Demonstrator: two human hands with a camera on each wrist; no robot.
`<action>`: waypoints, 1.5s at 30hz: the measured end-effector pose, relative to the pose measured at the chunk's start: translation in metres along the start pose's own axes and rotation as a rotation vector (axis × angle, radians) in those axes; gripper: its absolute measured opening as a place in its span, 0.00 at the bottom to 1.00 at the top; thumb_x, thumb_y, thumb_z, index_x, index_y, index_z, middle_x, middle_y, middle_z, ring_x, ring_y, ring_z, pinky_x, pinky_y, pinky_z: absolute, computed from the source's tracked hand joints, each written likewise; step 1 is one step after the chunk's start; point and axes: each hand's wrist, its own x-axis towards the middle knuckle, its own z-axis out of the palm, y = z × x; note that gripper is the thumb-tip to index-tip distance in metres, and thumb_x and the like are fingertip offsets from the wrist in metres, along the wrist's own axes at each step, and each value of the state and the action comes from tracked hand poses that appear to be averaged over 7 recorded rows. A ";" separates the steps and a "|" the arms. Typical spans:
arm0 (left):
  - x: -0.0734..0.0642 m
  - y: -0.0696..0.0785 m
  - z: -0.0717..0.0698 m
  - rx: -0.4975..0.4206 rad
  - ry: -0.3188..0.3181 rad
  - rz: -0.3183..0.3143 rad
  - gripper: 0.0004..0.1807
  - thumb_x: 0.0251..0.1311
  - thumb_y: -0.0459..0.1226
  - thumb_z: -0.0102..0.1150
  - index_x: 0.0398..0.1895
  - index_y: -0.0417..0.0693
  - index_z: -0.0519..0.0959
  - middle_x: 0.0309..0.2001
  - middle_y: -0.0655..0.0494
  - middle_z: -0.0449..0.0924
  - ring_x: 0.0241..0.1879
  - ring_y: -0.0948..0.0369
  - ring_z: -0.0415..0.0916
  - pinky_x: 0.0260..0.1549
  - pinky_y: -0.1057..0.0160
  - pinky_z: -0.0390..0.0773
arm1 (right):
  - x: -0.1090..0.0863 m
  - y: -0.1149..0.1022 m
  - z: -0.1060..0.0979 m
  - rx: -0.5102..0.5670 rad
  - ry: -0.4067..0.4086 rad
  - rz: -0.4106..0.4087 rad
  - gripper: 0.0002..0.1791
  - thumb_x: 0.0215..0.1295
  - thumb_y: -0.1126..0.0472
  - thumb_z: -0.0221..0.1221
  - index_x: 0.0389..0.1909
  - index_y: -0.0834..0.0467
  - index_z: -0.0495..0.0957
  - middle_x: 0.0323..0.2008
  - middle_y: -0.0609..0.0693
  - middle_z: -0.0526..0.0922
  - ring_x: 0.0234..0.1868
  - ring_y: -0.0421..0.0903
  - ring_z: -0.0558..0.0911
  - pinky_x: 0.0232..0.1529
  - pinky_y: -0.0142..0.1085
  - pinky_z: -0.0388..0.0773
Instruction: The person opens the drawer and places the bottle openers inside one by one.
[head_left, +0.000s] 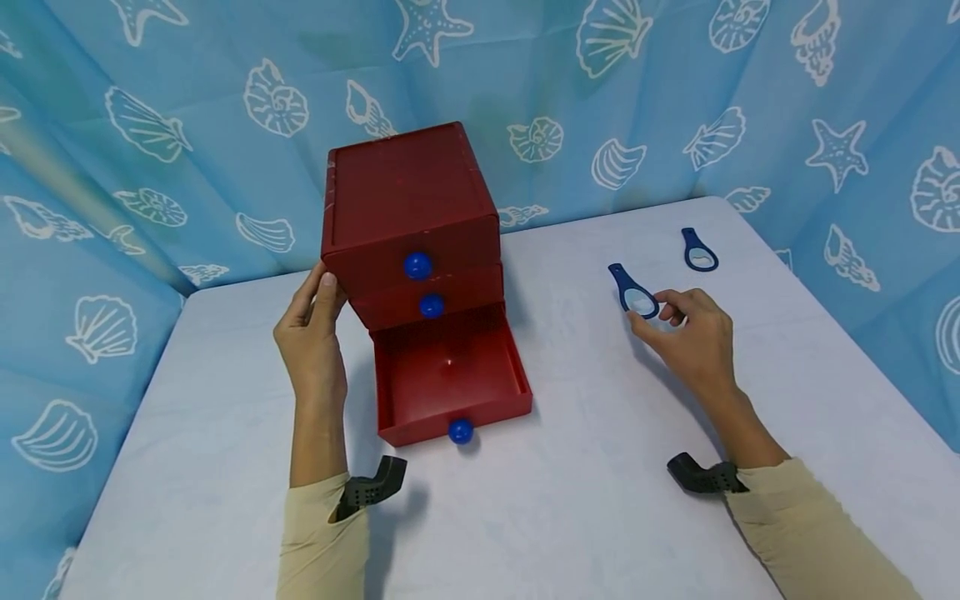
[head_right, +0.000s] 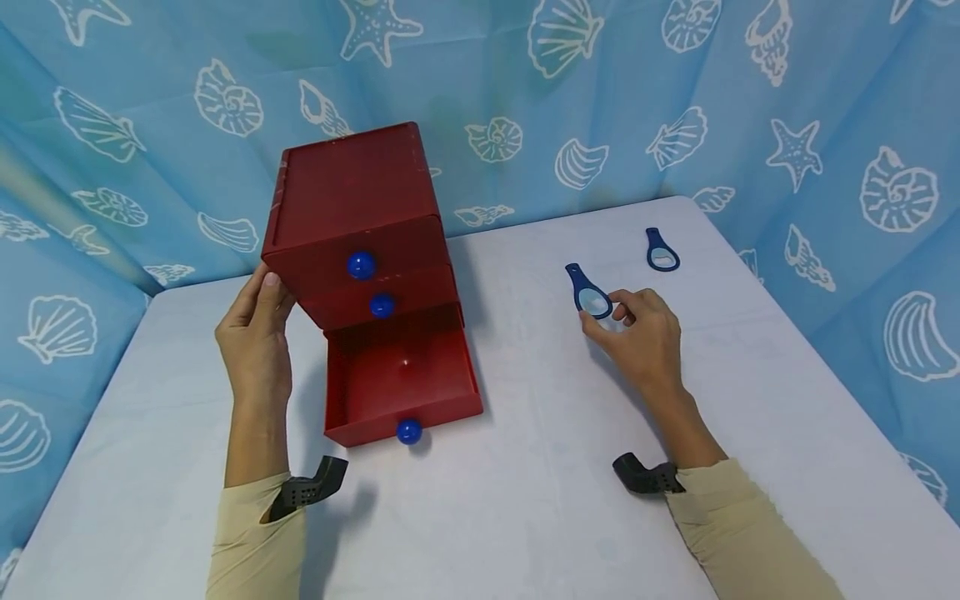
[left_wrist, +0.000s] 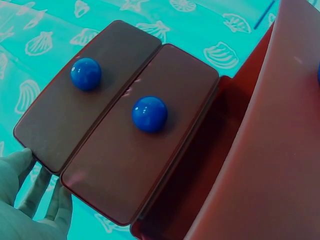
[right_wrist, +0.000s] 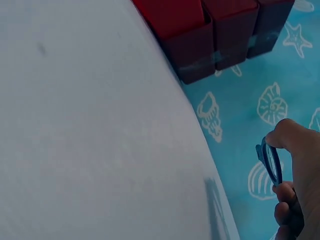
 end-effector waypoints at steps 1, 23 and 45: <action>0.000 0.000 0.000 -0.001 -0.002 0.001 0.22 0.67 0.45 0.63 0.63 0.54 0.80 0.61 0.49 0.78 0.58 0.53 0.79 0.65 0.61 0.69 | -0.002 -0.003 0.000 0.005 -0.001 -0.010 0.21 0.52 0.58 0.75 0.40 0.68 0.84 0.28 0.56 0.74 0.32 0.48 0.71 0.30 0.31 0.64; 0.002 0.000 0.001 -0.001 -0.008 0.022 0.21 0.67 0.44 0.63 0.62 0.53 0.80 0.59 0.49 0.80 0.57 0.54 0.79 0.64 0.61 0.71 | -0.040 -0.055 0.012 0.140 -0.106 -0.107 0.20 0.47 0.61 0.78 0.39 0.64 0.84 0.28 0.50 0.73 0.33 0.42 0.73 0.32 0.35 0.73; 0.001 0.000 0.000 0.012 0.004 0.013 0.21 0.66 0.46 0.63 0.62 0.55 0.81 0.59 0.50 0.80 0.57 0.54 0.79 0.63 0.62 0.71 | -0.069 -0.109 0.042 0.299 -0.171 -0.216 0.21 0.45 0.60 0.79 0.40 0.61 0.84 0.30 0.47 0.75 0.33 0.41 0.74 0.25 0.42 0.78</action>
